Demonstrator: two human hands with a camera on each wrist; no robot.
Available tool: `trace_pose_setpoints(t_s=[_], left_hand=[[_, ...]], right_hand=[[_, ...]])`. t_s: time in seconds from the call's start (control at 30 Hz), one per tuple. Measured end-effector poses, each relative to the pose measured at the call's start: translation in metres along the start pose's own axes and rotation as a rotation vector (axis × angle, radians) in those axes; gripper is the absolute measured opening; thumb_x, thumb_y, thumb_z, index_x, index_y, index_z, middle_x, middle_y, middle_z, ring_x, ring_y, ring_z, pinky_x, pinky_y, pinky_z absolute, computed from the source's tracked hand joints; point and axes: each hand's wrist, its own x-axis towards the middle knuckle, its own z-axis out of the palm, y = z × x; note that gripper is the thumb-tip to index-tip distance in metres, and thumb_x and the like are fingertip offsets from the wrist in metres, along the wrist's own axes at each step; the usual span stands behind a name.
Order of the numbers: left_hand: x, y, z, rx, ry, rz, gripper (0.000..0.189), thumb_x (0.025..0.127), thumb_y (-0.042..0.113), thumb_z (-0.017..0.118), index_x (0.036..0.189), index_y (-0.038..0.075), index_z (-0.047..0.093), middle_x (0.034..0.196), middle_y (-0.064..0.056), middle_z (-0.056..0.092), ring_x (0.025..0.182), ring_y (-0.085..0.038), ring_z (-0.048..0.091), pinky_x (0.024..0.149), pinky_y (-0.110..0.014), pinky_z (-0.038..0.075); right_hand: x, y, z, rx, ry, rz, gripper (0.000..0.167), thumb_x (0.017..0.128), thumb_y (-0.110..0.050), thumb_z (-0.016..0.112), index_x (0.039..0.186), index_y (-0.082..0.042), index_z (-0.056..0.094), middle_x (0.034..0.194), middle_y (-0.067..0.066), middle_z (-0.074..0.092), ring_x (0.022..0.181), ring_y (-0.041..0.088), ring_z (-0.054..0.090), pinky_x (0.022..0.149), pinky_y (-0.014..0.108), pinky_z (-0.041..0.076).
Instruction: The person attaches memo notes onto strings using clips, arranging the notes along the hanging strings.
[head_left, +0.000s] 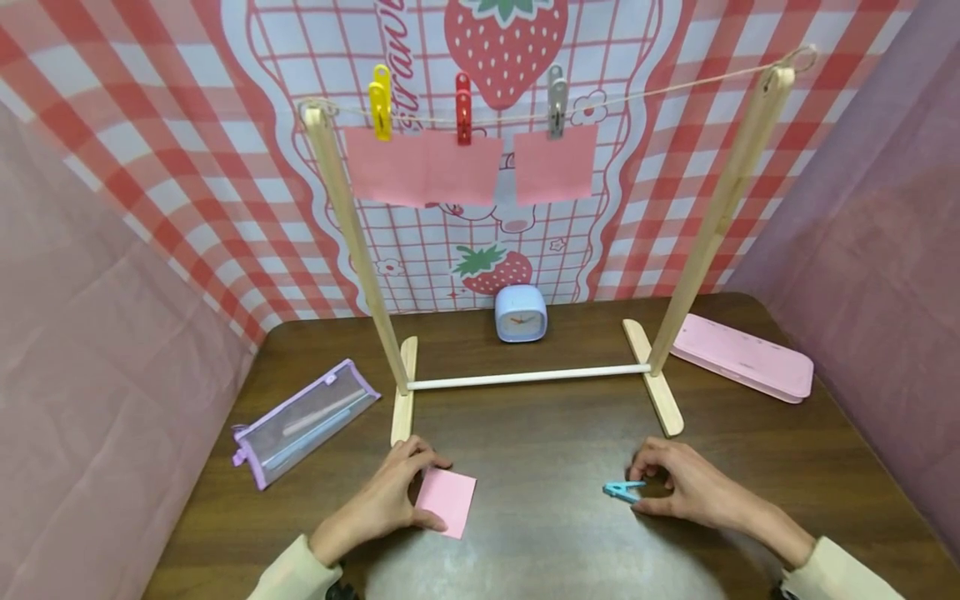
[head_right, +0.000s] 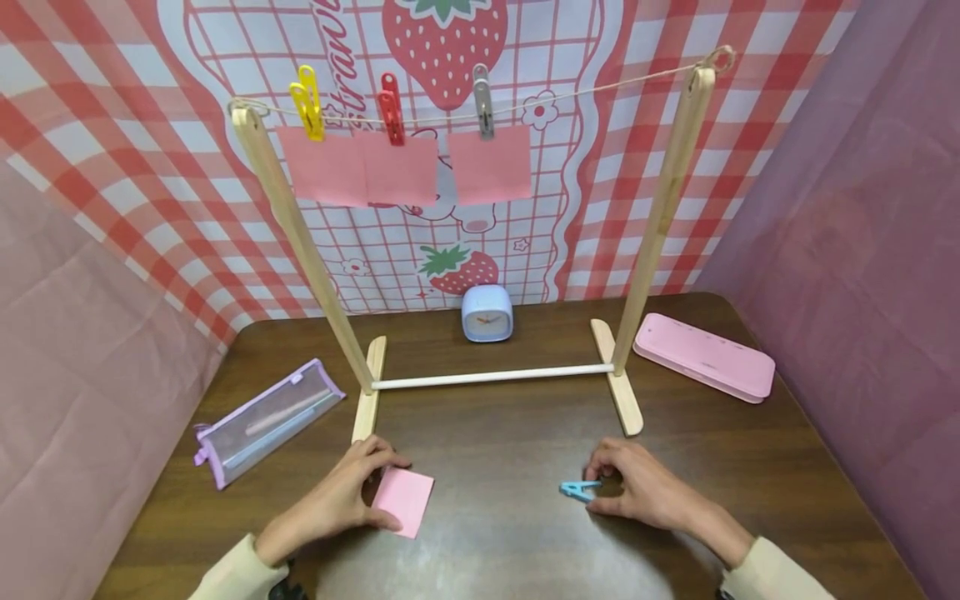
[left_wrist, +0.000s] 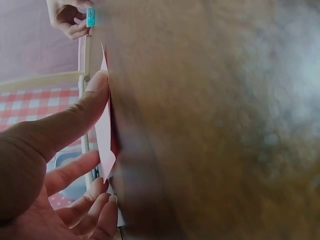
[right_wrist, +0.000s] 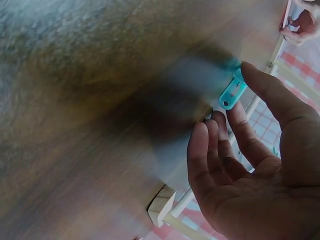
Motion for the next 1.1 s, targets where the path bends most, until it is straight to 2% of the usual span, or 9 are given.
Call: trace_pose_setpoints(t_s=[0.13, 0.23, 0.43, 0.57, 0.77, 0.9, 1.0, 1.1], left_hand=[[0.0, 0.002, -0.001, -0.008, -0.002, -0.027, 0.066, 0.056, 0.035, 0.102, 0.111, 0.014, 0.072, 0.108, -0.001, 0.061, 0.104, -0.015, 0.054, 0.093, -0.036, 0.052], [0.0, 0.002, -0.001, -0.014, -0.002, -0.013, 0.065, 0.057, 0.035, 0.102, 0.111, 0.014, 0.072, 0.108, 0.0, 0.062, 0.103, -0.015, 0.056, 0.092, -0.035, 0.053], [-0.001, 0.002, -0.001, -0.07, -0.035, 0.048, 0.065, 0.065, 0.033, 0.099, 0.122, 0.014, 0.072, 0.113, -0.001, 0.064, 0.097, -0.015, 0.059, 0.082, -0.026, 0.054], [-0.001, 0.002, 0.0, -0.142, -0.04, 0.033, 0.069, 0.067, 0.024, 0.099, 0.129, 0.01, 0.07, 0.115, -0.006, 0.062, 0.093, -0.014, 0.059, 0.074, -0.02, 0.056], [-0.001, 0.004, 0.004, -0.121, 0.031, 0.06, 0.069, 0.067, 0.012, 0.097, 0.13, 0.01, 0.07, 0.111, -0.004, 0.067, 0.096, -0.015, 0.062, 0.081, -0.026, 0.056], [0.0, 0.007, 0.008, -0.118, 0.097, 0.043, 0.067, 0.069, -0.003, 0.09, 0.131, 0.009, 0.069, 0.115, -0.005, 0.07, 0.104, -0.019, 0.067, 0.089, -0.032, 0.056], [0.002, 0.009, 0.009, -0.182, 0.139, 0.0, 0.072, 0.071, -0.01, 0.085, 0.138, 0.005, 0.063, 0.12, -0.012, 0.071, 0.106, -0.023, 0.069, 0.091, -0.032, 0.061], [0.006, 0.01, 0.01, -0.284, 0.162, -0.042, 0.075, 0.073, -0.013, 0.083, 0.142, 0.0, 0.056, 0.116, -0.02, 0.072, 0.1, -0.027, 0.074, 0.085, -0.028, 0.065]], right_hand=[[0.001, -0.001, 0.0, -0.005, 0.004, -0.009, 0.028, 0.077, -0.022, 0.092, 0.092, -0.024, 0.068, 0.091, -0.012, 0.063, 0.081, -0.003, 0.055, 0.06, 0.016, 0.05], [0.003, -0.003, -0.001, 0.001, 0.01, -0.025, 0.028, 0.077, -0.02, 0.092, 0.092, -0.023, 0.069, 0.089, -0.012, 0.064, 0.081, -0.002, 0.056, 0.06, 0.017, 0.052], [0.004, -0.008, -0.005, 0.058, -0.008, -0.009, 0.025, 0.079, -0.018, 0.09, 0.092, -0.023, 0.069, 0.087, -0.013, 0.07, 0.08, -0.002, 0.062, 0.063, 0.02, 0.055], [0.005, -0.01, -0.008, 0.09, -0.031, 0.024, 0.023, 0.081, -0.018, 0.089, 0.093, -0.022, 0.07, 0.088, -0.012, 0.073, 0.081, -0.002, 0.066, 0.066, 0.022, 0.058], [0.007, -0.012, -0.011, 0.136, -0.066, 0.057, 0.019, 0.084, -0.017, 0.086, 0.095, -0.02, 0.071, 0.089, -0.008, 0.075, 0.083, 0.001, 0.069, 0.069, 0.024, 0.062], [0.008, -0.012, -0.011, 0.151, -0.065, 0.044, 0.018, 0.086, -0.017, 0.085, 0.097, -0.02, 0.071, 0.089, -0.009, 0.076, 0.083, 0.0, 0.069, 0.069, 0.025, 0.062], [0.008, -0.012, -0.01, 0.14, -0.054, 0.027, 0.018, 0.087, -0.017, 0.085, 0.097, -0.021, 0.07, 0.088, -0.01, 0.075, 0.083, -0.004, 0.068, 0.067, 0.024, 0.061], [0.008, -0.012, -0.011, 0.13, -0.047, 0.025, 0.018, 0.087, -0.017, 0.085, 0.097, -0.022, 0.07, 0.088, -0.012, 0.075, 0.082, -0.005, 0.067, 0.067, 0.024, 0.06]])
